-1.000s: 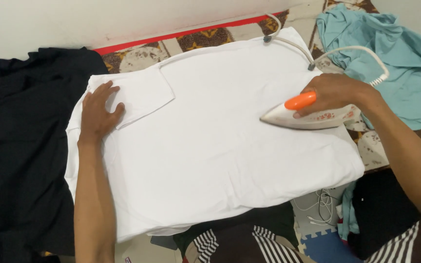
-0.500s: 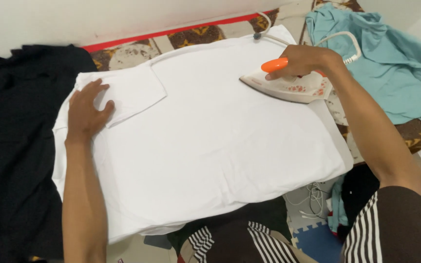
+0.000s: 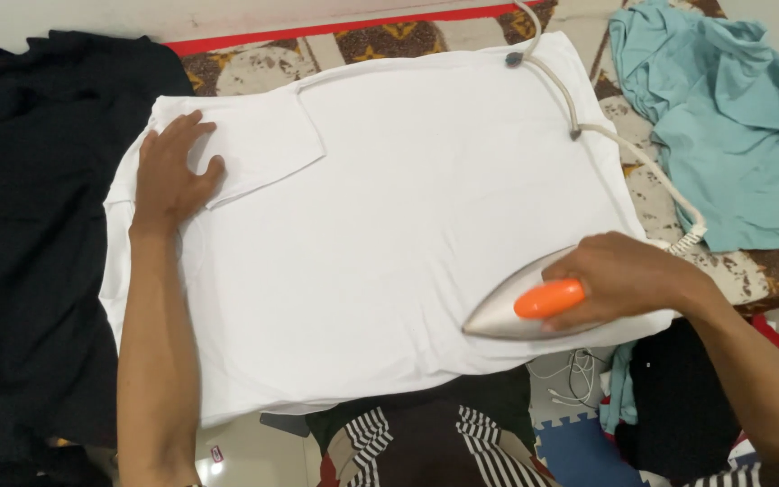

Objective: Ironing a white t-shirt on a low table, smoothing wrinkles and repositioning the garment.

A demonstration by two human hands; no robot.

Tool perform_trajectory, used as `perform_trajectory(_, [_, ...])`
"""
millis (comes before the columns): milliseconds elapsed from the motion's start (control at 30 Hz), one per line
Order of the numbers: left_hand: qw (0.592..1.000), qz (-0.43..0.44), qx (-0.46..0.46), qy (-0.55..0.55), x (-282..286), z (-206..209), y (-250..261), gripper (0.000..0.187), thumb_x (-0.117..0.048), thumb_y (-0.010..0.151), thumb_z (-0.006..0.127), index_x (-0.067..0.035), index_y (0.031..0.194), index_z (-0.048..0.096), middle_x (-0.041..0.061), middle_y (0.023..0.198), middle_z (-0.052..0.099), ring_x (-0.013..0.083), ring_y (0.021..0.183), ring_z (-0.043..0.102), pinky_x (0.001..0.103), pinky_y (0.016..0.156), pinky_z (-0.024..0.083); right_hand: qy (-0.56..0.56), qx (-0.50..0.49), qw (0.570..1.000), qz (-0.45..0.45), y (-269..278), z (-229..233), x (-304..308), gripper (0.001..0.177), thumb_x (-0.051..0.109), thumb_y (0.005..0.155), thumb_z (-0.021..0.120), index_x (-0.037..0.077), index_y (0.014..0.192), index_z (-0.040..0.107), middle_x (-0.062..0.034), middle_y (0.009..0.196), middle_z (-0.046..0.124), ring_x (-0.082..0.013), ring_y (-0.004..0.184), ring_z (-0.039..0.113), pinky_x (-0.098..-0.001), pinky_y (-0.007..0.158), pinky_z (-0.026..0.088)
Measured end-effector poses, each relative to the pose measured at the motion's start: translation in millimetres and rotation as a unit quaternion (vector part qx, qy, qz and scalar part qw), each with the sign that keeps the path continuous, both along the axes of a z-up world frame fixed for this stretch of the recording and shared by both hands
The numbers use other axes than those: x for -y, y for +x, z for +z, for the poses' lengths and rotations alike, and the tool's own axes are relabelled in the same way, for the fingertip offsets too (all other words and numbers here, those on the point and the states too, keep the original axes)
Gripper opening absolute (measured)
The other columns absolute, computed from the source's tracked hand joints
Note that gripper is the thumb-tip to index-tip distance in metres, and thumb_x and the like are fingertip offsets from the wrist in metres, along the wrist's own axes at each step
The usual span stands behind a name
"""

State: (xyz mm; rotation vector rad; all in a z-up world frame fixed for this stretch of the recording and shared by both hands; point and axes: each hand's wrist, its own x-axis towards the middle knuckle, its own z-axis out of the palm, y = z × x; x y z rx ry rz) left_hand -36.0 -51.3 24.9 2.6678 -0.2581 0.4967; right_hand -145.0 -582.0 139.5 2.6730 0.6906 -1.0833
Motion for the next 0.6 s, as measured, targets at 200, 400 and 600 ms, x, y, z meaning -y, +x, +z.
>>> perform_trajectory(200, [0.997,0.030,-0.073,-0.002,-9,-7,7,0.047,-0.034,0.097,0.061,-0.020,0.142,0.060,0.006,0.157,0.051,0.0249,0.149,0.040,0.048,0.125,0.014,0.127,0.140,0.966,-0.176,101,-21,-13,0.056,0.061,0.088,0.062,0.011,0.110,0.075,-0.0240,0.098,0.078,-0.0463,0.107,0.070,-0.0525,0.097,0.054])
perform_trajectory(400, [0.997,0.036,-0.067,-0.032,-7,0,6,0.046,-0.034,0.097,0.062,-0.022,0.140,0.061,0.006,0.154,0.053,0.0237,0.147,0.041,0.046,0.125,0.015,0.174,0.193,0.949,-0.181,174,-15,-50,0.052,0.065,0.090,0.068,0.015,0.097,0.078,-0.0146,0.073,0.074,-0.0364,0.077,0.074,-0.0466,0.080,0.054])
perform_trajectory(600, [0.997,0.031,-0.074,-0.011,-10,-7,10,0.046,-0.038,0.097,0.062,-0.023,0.140,0.060,0.003,0.155,0.052,0.0211,0.147,0.041,0.045,0.125,0.014,0.144,0.009,0.986,-0.078,81,14,-93,0.045,0.048,0.084,0.069,0.009,0.106,0.076,-0.0226,0.096,0.078,-0.0449,0.104,0.072,-0.0513,0.095,0.054])
